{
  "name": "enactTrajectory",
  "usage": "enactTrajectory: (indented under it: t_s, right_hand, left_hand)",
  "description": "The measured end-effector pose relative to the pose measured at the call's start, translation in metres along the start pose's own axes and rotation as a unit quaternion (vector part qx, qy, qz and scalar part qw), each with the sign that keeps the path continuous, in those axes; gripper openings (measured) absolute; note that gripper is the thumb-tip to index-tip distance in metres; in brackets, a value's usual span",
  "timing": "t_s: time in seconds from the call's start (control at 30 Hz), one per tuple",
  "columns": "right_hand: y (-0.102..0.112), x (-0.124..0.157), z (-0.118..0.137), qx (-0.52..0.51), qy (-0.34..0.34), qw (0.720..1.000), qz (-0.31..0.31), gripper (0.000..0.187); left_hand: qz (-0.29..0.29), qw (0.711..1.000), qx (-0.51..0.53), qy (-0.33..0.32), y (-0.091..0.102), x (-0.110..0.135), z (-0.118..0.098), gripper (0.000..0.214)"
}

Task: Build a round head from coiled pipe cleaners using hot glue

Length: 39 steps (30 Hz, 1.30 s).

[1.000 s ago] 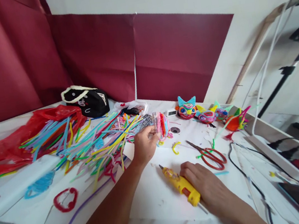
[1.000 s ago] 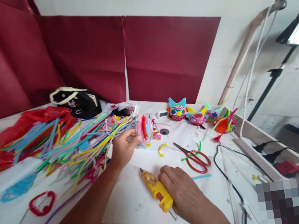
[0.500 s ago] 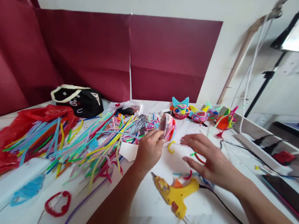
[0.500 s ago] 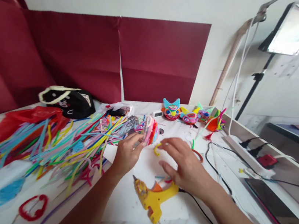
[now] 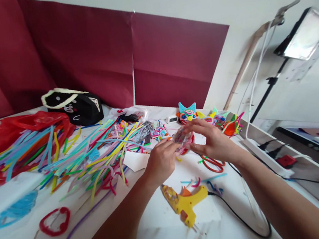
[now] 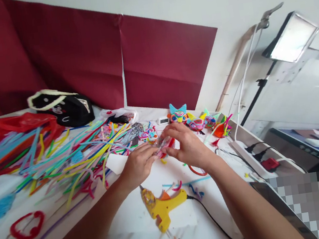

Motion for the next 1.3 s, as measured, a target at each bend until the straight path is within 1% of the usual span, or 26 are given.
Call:
enactTrajectory:
  t_s: [0.17, 0.33, 0.47, 0.53, 0.67, 0.77, 0.9, 0.97, 1.13, 1.3]
  right_hand:
    - [0.0, 0.002, -0.006, -0.036, -0.034, 0.998, -0.026, 0.022]
    - [-0.001, 0.004, -0.013, -0.062, -0.067, 0.995, -0.046, 0.023]
    - [-0.003, 0.005, -0.019, -0.067, -0.097, 0.992, -0.042, 0.024]
    - [-0.004, 0.004, -0.022, -0.07, -0.101, 0.992, -0.03, 0.021]
    - [-0.004, -0.001, -0.026, -0.072, -0.087, 0.994, -0.003, 0.015]
    - [-0.005, -0.005, -0.028, -0.057, -0.073, 0.995, 0.042, 0.012]
    - [-0.008, -0.014, -0.022, -0.043, -0.032, 0.992, 0.111, 0.008]
    - [-0.009, -0.017, -0.02, -0.029, -0.019, 0.99, 0.139, 0.009]
    - [-0.011, -0.021, -0.022, 0.034, -0.017, 0.981, 0.192, 0.014]
    - [-0.015, -0.023, -0.02, 0.033, 0.008, 0.972, 0.23, 0.017]
  left_hand:
    - [-0.015, 0.999, -0.025, -0.019, 0.001, 0.002, -0.002, 0.022]
    - [-0.033, 0.998, -0.045, -0.042, 0.0, 0.004, -0.004, 0.025]
    - [-0.034, 0.996, -0.062, -0.055, -0.003, 0.004, -0.003, 0.026]
    - [-0.034, 0.995, -0.069, -0.061, -0.004, 0.005, -0.003, 0.026]
    - [-0.027, 0.993, -0.092, -0.061, -0.006, 0.005, -0.003, 0.025]
    - [-0.018, 0.992, -0.11, -0.058, -0.007, 0.005, -0.003, 0.025]
    - [-0.015, 0.991, -0.117, -0.065, -0.008, 0.005, -0.004, 0.027]
    - [-0.014, 0.991, -0.115, -0.067, -0.008, 0.005, -0.003, 0.028]
    - [-0.006, 0.993, -0.099, -0.062, -0.008, 0.003, -0.001, 0.029]
    - [0.005, 0.994, -0.09, -0.056, -0.009, 0.003, 0.001, 0.027]
Point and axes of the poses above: each hand's wrist, its own x-axis away from the middle knuckle, its own y-axis out of the back of the hand, z = x × y, the point moved 8 cm from there along -x, towards the middle knuckle, and after that the axes turned 15 degrees about y, right-handed, at the moved point
